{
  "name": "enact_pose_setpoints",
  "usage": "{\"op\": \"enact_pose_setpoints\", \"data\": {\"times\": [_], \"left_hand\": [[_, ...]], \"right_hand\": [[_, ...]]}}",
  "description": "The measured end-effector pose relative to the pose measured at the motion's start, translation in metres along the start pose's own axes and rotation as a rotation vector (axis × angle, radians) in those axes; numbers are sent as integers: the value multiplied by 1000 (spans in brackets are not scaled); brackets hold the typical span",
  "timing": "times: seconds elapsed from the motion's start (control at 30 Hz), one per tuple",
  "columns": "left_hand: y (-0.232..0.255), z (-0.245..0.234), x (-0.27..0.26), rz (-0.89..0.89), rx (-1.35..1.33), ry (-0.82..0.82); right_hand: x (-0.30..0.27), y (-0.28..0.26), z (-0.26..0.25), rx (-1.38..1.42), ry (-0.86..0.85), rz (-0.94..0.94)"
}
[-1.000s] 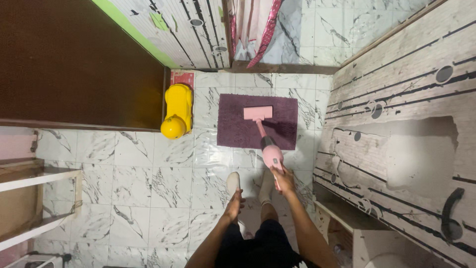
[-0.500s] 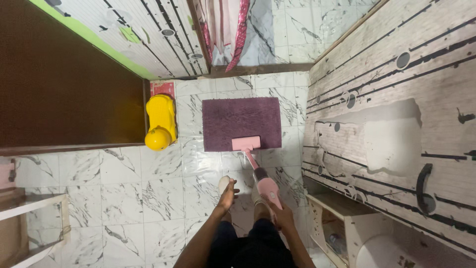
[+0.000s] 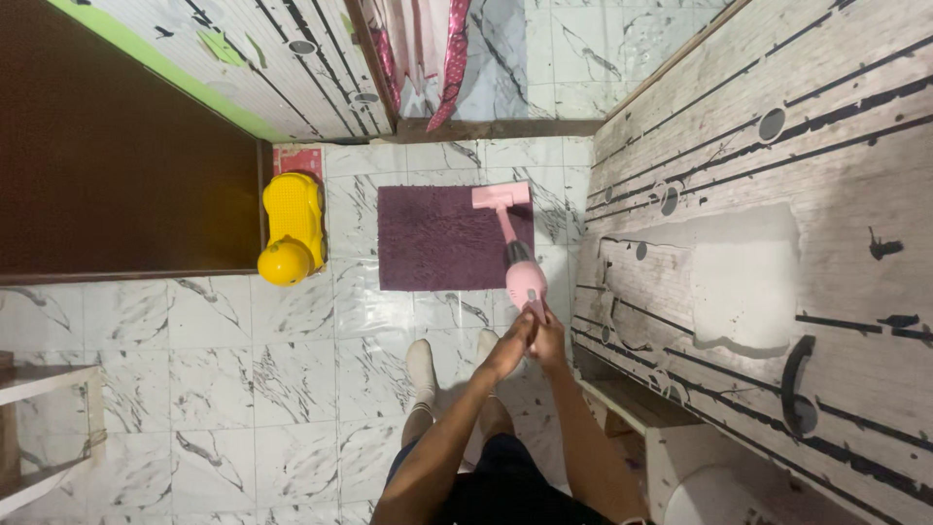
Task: The person uses a pink handheld vacuum cleaner to clean a tiled floor and a purple rug in a bedroom. They move the vacuum back and forth across the floor, focusing on areas near a wooden wardrobe, a yellow plastic stool, and a bed with a pink floral sheet.
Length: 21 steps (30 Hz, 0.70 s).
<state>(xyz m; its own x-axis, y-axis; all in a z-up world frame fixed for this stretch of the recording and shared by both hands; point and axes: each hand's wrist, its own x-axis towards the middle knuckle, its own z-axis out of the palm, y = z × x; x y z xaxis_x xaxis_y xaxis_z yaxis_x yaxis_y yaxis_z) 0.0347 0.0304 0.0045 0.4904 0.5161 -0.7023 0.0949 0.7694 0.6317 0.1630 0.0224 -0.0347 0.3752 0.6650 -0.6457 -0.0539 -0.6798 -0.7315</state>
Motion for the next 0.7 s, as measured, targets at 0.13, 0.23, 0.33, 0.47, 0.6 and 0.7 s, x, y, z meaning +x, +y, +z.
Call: {"op": "enact_pose_setpoints", "data": {"times": [0.13,0.23,0.33,0.47,0.6,0.7], "left_hand": [[-10,0,11,-61,9,-4],[-27,-7,10,-155,-35,3],[-61,6,-2,-116,-35,-18],[-85,14,-14,-263,-51,3],[-101,12,-37,67,14,-144],[-101,-1,-47,-59,-32,-113]], "right_hand": [[25,-7,-28,51,-104,127],[21,-6,-46,123,-66,185],[-10,4,-70,54,-14,272],[-67,11,-87,19,-36,525],[-117,29,-104,26,-99,489],[-135,38,-107,42,-80,493]]}}
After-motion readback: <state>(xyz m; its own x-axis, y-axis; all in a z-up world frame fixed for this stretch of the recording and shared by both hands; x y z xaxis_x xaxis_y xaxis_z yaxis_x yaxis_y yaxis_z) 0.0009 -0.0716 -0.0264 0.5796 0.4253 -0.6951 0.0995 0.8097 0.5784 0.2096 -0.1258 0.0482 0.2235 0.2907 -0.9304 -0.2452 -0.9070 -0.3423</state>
